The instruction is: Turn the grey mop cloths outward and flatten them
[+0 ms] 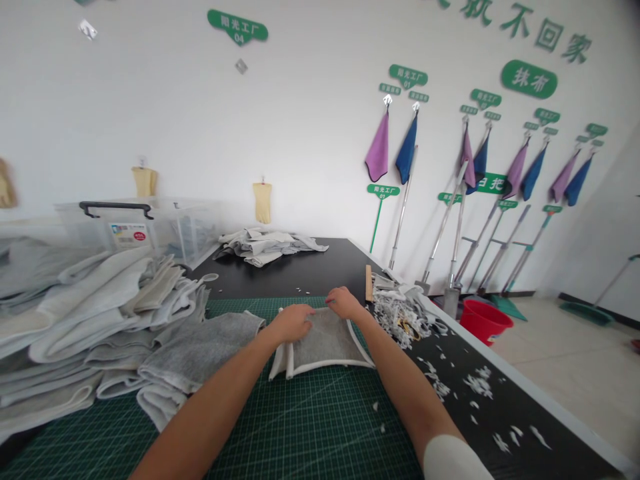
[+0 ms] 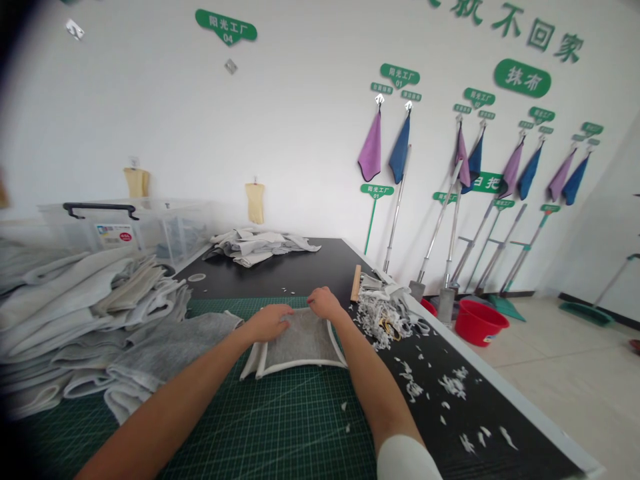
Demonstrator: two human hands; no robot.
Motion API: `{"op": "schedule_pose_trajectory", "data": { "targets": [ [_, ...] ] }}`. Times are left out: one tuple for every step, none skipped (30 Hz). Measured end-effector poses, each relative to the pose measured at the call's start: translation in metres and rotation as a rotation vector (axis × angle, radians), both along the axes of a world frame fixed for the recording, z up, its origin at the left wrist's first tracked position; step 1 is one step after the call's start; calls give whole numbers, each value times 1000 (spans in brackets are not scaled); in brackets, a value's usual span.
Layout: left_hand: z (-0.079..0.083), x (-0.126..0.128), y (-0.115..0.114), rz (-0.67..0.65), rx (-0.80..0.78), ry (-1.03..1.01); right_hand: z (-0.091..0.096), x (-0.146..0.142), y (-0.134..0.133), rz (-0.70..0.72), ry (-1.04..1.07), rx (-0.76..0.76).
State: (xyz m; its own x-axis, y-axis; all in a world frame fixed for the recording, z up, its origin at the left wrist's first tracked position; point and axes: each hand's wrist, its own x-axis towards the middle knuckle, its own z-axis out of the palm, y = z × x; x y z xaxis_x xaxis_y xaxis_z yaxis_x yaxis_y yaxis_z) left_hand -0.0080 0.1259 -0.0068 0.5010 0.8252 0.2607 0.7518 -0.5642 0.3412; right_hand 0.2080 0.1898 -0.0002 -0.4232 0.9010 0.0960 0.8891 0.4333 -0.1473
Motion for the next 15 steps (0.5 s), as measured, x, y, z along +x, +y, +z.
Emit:
{"op": "schedule_pose_trajectory", "data": {
  "targets": [
    [-4,1,-2,-13,-6,24,0,-3,0,50,-6,-18],
    [-8,2,-4,-17,-7,42,-2,-6,-1,89,-13,-37],
    [-12,2,-5,-14,-4,54,-3,-8,-1,116,-21,-58],
    [-16,2,-6,-9,2,62,-6,-10,-2,130,-29,-80],
    [-19,1,-6,-4,8,66,-9,-12,-2,134,-36,-100],
    [-21,1,-6,1,15,68,-12,-13,-2,131,-42,-120],
    [-23,0,-5,4,19,69,-15,-14,-2,124,-47,-139],
    [-24,0,-5,7,23,69,-18,-15,-2,117,-49,-157],
    [-25,-1,-4,9,27,69,-20,-15,-2,112,-48,-174],
    [-25,-1,-3,10,30,68,-22,-16,-2,111,-43,-189],
    [-25,-1,-3,10,33,66,-23,-16,-2,115,-35,-201],
    [-26,-1,-3,10,36,64,-24,-16,-1,121,-22,-208],
    [-26,-1,-2,10,40,63,-24,-16,-1,129,-5,-209],
    [-26,-1,-3,11,43,61,-24,-15,-1,134,14,-206],
    [-26,-1,-3,11,47,59,-24,-14,0,135,32,-199]
  ]
}}
